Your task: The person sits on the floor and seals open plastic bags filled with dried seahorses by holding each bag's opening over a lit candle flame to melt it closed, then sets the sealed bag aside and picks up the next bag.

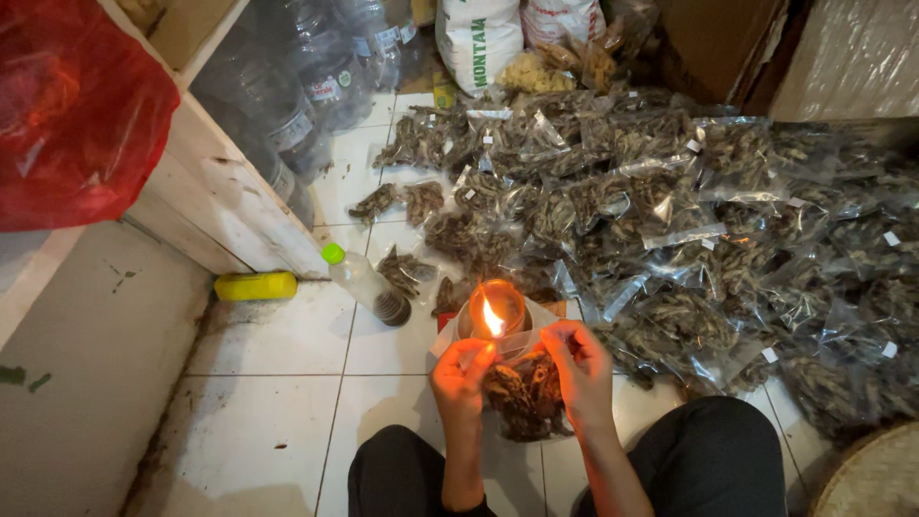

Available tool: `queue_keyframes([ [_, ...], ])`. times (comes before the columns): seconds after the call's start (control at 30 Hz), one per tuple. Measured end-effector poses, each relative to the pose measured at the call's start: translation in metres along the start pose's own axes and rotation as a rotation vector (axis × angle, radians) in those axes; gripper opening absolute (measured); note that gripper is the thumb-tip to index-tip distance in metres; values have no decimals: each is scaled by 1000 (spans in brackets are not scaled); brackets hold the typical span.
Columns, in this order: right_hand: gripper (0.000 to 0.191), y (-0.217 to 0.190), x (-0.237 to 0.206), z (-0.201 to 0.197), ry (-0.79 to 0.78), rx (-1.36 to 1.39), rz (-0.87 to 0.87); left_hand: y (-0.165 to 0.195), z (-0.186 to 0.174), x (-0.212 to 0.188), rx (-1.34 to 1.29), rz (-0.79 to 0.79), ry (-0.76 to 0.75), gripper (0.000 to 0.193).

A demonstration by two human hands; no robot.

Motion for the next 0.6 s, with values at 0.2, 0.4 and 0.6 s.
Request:
queue_keyframes([
  [0.2,10,-4,-3,-2,32,-56,-21,5,5,-2,19,-2,14,14],
  [0.4,8,-10,-4,-5,67,5,-31,5,14,-5,38,11,26,13],
  [0.6,8,-16,-7,-10,95,75,-35,-1,23,-8,-19,49,2,13],
])
Point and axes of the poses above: each hand's wrist, its own x-axis towards the middle knuckle, its own z-axis out of the palm, y = z × x, the point moved 1 cm from there along x, towards the middle knuckle, and after that the axes turned 7 degrees about -x, right-handed, at the moved point
